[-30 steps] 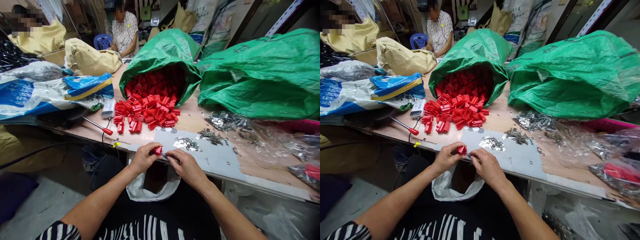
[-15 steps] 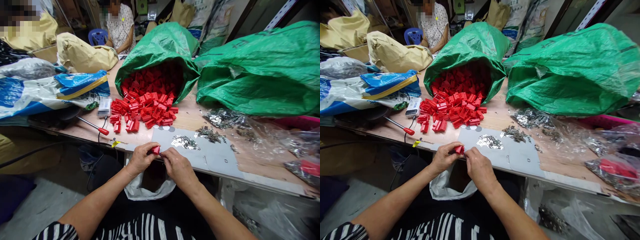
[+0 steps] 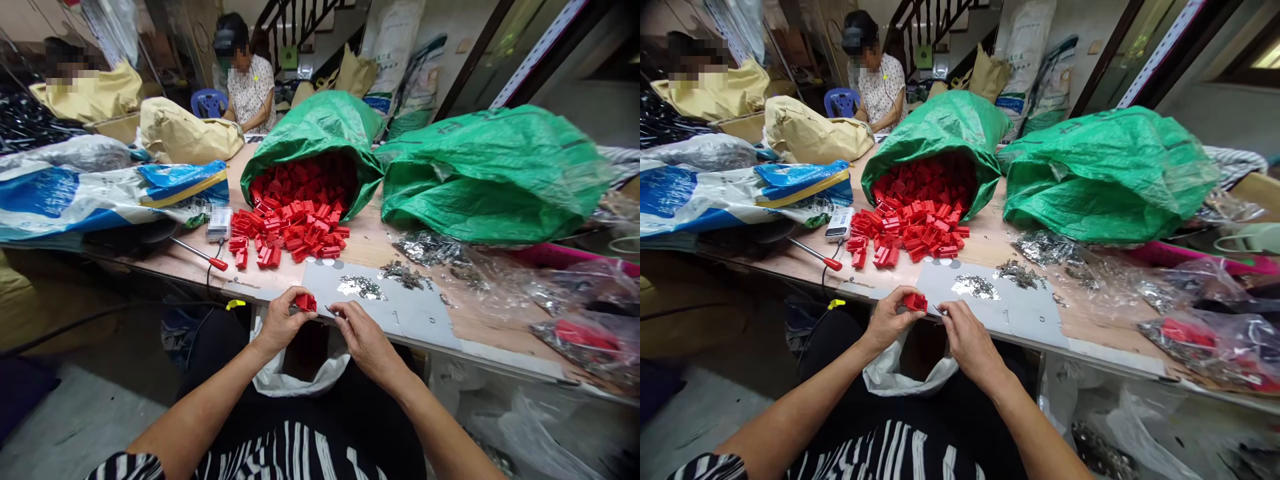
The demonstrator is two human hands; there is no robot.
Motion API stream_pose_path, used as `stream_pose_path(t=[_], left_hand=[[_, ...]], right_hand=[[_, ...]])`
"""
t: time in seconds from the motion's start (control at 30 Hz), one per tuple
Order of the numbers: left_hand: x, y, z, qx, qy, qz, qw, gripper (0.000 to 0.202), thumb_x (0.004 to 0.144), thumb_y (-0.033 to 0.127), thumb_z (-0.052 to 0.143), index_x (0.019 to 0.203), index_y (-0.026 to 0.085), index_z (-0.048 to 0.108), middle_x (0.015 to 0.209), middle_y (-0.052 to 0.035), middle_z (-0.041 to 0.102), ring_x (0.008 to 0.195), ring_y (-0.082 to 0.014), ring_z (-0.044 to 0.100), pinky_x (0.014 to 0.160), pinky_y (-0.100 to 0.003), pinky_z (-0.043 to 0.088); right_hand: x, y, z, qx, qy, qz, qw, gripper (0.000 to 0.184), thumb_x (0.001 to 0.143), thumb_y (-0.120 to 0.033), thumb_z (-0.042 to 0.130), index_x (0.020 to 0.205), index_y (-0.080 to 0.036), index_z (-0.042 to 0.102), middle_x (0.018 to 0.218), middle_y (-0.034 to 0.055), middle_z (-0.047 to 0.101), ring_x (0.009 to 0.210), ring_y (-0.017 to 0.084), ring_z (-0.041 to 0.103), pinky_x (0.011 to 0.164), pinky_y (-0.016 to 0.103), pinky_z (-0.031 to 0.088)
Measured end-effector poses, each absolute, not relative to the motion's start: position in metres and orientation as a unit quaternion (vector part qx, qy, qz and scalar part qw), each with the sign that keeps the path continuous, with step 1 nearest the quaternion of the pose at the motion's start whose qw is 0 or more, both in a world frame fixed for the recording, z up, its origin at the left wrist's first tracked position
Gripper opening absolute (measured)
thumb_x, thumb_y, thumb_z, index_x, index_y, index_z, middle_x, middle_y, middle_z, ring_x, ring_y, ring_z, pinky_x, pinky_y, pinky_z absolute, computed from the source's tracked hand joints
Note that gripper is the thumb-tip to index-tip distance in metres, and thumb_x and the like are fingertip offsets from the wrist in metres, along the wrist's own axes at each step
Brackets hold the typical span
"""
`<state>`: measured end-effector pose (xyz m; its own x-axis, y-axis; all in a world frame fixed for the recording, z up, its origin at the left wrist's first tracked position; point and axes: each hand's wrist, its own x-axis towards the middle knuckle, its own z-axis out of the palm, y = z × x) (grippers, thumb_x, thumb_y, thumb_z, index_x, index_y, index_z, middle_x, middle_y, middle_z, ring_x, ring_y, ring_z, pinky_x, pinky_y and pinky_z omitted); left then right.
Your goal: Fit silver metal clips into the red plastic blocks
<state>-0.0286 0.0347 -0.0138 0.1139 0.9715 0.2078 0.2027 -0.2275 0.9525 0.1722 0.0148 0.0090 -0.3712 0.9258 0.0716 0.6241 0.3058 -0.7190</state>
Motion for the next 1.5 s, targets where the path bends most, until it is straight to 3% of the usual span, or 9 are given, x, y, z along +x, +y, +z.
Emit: stream_pose_path(t=[0.23,0.33,0.43,0.6,0.77,0.93,1.03,1.3,1.5], left_hand=[[-0.026,0.020,-0.002,0.583,0.445,0.514,0.445,0.034,0.077,0.022,0.074,0.109,0.020,0.064,0.098,-0.0027,0.067,0.089,-0.0161,0.062,0.086,-0.029,0.046],[-0.024,0.011,0.007,0.478,0.422,0.539,0.550,0.020,0.080,0.028,0.073,0.093,0.018,0.063,0.087,-0.0005,0.066,0.081,-0.0132,0.061,0.082,-0.027,0.046],[-0.022,0.003,0.015,0.298,0.337,0.547,0.706,0.028,0.077,0.034,0.077,0.075,0.016,0.056,0.075,0.0000,0.066,0.076,-0.0126,0.064,0.083,-0.027,0.048],[-0.021,-0.006,0.021,0.117,0.278,0.520,0.799,0.020,0.075,0.020,0.079,0.078,0.013,0.061,0.080,-0.0031,0.071,0.074,-0.0125,0.069,0.082,-0.027,0.053],[-0.018,-0.011,0.025,0.050,0.280,0.497,0.819,0.015,0.095,0.017,0.054,0.088,0.008,0.065,0.085,-0.0095,0.074,0.075,-0.0168,0.073,0.082,-0.032,0.057],[-0.016,-0.015,0.023,0.040,0.269,0.490,0.828,0.016,0.095,0.018,0.054,0.087,0.009,0.065,0.090,-0.0119,0.075,0.084,-0.0218,0.074,0.094,-0.037,0.054],[-0.017,-0.014,0.019,0.034,0.268,0.484,0.832,0.016,0.095,0.020,0.056,0.090,0.008,0.065,0.092,-0.0120,0.075,0.084,-0.0209,0.075,0.096,-0.037,0.053],[-0.026,-0.014,-0.028,0.274,0.429,0.462,0.726,0.027,0.076,0.039,0.076,0.081,0.016,0.063,0.086,-0.0045,0.069,0.089,-0.0194,0.066,0.097,-0.038,0.045],[-0.033,-0.014,-0.069,0.356,0.492,0.434,0.666,0.031,0.057,0.024,0.086,0.085,0.017,0.073,0.097,-0.0071,0.070,0.106,-0.0255,0.058,0.101,-0.038,0.037]], right_hand=[[0.170,0.004,0.022,-0.489,-0.737,0.398,0.244,0.035,0.103,-0.039,0.031,0.130,-0.021,0.044,0.086,0.0012,0.065,0.079,0.017,0.059,0.078,0.032,0.043],[0.167,-0.001,0.028,-0.467,-0.740,0.412,0.254,0.044,0.103,-0.040,0.032,0.143,-0.021,0.039,0.079,-0.0007,0.065,0.075,0.016,0.059,0.076,0.030,0.044],[0.163,-0.005,0.033,-0.449,-0.744,0.417,0.268,0.050,0.103,-0.040,0.034,0.149,-0.021,0.036,0.074,-0.0017,0.063,0.069,0.015,0.058,0.074,0.028,0.045],[0.157,-0.011,0.040,-0.440,-0.757,0.399,0.272,0.047,0.102,-0.041,0.037,0.143,-0.019,0.046,0.070,-0.0012,0.063,0.065,0.014,0.058,0.069,0.026,0.045],[0.155,-0.013,0.043,-0.450,-0.772,0.364,0.264,0.043,0.101,-0.040,0.040,0.137,-0.020,0.052,0.071,0.0002,0.064,0.064,0.015,0.060,0.066,0.026,0.045],[0.151,-0.007,0.039,-0.460,-0.763,0.314,0.330,0.039,0.102,-0.043,0.038,0.108,-0.020,0.068,0.071,0.0034,0.062,0.063,0.016,0.058,0.065,0.025,0.045],[0.151,-0.004,0.033,-0.459,-0.743,0.355,0.334,0.043,0.102,-0.049,0.038,0.107,-0.018,0.068,0.063,0.0009,0.054,0.059,0.015,0.053,0.060,0.025,0.043],[0.154,0.010,0.026,-0.491,-0.727,0.387,0.285,0.046,0.102,-0.050,0.035,0.121,-0.018,0.063,0.063,-0.0019,0.051,0.060,0.014,0.051,0.062,0.025,0.040],[0.153,0.044,0.018,-0.521,-0.744,0.324,0.266,0.040,0.099,-0.044,0.042,0.119,-0.018,0.064,0.081,0.0038,0.065,0.077,0.018,0.061,0.074,0.030,0.047]])
